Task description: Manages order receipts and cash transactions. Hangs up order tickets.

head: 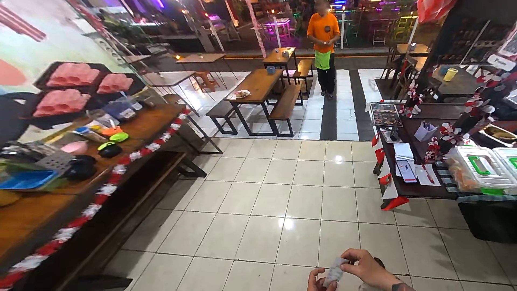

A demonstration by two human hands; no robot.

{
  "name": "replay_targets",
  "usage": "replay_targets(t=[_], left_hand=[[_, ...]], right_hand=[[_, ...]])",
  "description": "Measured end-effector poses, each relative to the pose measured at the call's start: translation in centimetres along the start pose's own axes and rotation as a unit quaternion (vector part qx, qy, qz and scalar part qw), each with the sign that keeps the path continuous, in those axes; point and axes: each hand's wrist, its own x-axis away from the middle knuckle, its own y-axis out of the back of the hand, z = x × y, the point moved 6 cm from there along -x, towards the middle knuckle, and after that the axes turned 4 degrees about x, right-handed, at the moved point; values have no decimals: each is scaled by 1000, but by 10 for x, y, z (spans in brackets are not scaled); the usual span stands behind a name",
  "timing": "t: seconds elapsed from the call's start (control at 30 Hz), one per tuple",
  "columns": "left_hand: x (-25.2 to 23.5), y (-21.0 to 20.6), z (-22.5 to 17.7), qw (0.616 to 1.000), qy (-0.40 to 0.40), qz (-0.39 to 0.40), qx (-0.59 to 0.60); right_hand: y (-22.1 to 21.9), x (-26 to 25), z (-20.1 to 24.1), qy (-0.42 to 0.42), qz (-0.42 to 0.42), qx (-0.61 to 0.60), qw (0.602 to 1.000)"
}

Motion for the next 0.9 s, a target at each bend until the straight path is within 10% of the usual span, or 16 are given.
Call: replay_targets(t=[0.9], left_hand=[[7, 0, 2, 998, 6, 59, -19]], right_hand=[[-27, 5, 6, 53, 79, 44, 994]])
